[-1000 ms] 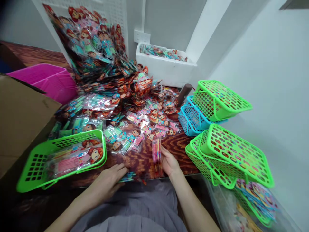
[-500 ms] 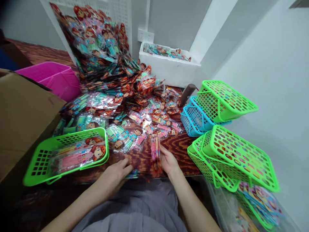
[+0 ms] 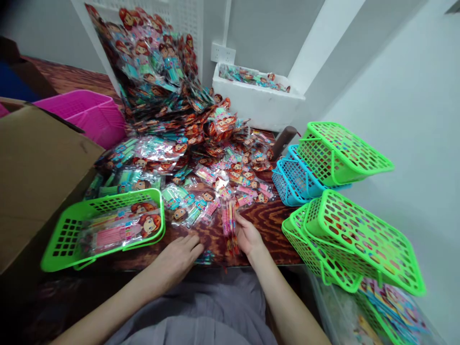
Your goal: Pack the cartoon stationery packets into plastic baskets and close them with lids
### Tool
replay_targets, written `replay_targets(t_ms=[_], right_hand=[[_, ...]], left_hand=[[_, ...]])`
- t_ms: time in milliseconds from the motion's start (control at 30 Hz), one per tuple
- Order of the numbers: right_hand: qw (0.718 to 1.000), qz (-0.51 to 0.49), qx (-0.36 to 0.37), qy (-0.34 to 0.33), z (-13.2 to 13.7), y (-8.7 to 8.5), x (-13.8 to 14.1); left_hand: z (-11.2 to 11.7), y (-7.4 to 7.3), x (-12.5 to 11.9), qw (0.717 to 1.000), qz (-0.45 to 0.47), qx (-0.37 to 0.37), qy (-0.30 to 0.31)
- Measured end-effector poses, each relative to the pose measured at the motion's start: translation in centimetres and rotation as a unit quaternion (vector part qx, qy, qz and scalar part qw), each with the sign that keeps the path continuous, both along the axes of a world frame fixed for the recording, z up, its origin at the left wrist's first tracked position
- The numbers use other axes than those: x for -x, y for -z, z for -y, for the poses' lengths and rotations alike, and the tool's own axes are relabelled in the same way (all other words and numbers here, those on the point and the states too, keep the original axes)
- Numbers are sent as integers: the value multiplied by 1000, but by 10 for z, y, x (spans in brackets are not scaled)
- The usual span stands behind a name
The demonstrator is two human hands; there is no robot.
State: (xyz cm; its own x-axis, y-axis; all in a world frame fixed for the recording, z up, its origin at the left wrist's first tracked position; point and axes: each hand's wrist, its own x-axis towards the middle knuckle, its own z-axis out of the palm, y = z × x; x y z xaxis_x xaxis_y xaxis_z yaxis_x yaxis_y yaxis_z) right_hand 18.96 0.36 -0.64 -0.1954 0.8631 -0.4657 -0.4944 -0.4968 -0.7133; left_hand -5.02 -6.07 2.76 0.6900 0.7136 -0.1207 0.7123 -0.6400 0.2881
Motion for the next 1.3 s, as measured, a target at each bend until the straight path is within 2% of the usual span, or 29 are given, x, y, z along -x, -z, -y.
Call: replay_targets(t_ms=[200, 267, 333, 367, 400, 467, 500, 533, 567, 633, 700, 767, 800, 833, 933, 1000, 1067, 1167, 1300], right_hand=[[999, 25, -27, -21, -3, -6, 4], [994, 77, -69, -22, -6, -14, 8], [970, 190, -147, -32, -5, -23, 17], [942, 268, -194, -54, -2, -27, 23], [901, 350, -240, -87, 3, -32, 30], [799, 480, -317, -174, 16, -39, 45], [756, 517, -341, -210, 24, -43, 52], [732, 533, -355, -232, 30, -46, 56], [727, 529, -363, -245, 36, -50, 59], [756, 475, -357, -276, 38, -57, 58], [786, 397, -329, -340, 30, -62, 51], [788, 383, -303, -374, 13, -62, 42], [777, 418, -305, -359, 3, -60, 38], [754, 471, -318, -330, -8, -57, 34], [659, 635, -343, -213, -42, -44, 28], [631, 693, -313, -153, -64, -36, 25], [631, 718, -274, -105, -84, -29, 23], [637, 724, -254, -75, -104, -17, 26], [666, 704, -240, -52, -116, -4, 31]], left_hand=[[0, -4, 1, 1000, 1, -13, 3], [0, -4, 1, 999, 11, -37, 10], [0, -2, 1, 996, 33, -79, 13], [1, 0, 1, 993, 47, -104, 13], [2, 1, 2, 990, 61, -128, 8], [4, 4, 2, 983, 86, -163, -5], [5, 5, 3, 980, 95, -172, -11], [6, 6, 3, 979, 100, -178, -16], [7, 6, 4, 979, 101, -178, -18], [7, 4, 4, 983, 88, -163, -16], [4, 0, 4, 989, 55, -137, -23], [0, -4, 2, 993, 19, -115, -27], [-3, -6, 0, 994, 2, -109, -25], [-5, -8, -1, 994, -11, -105, -19], [-10, -10, -4, 995, -26, -94, -9], [-9, -10, -6, 997, -24, -75, -18], [-7, -8, -7, 998, -26, -48, -31], [-5, -5, -8, 998, -37, -28, -40], [-4, -3, -7, 998, -33, -21, -40]])
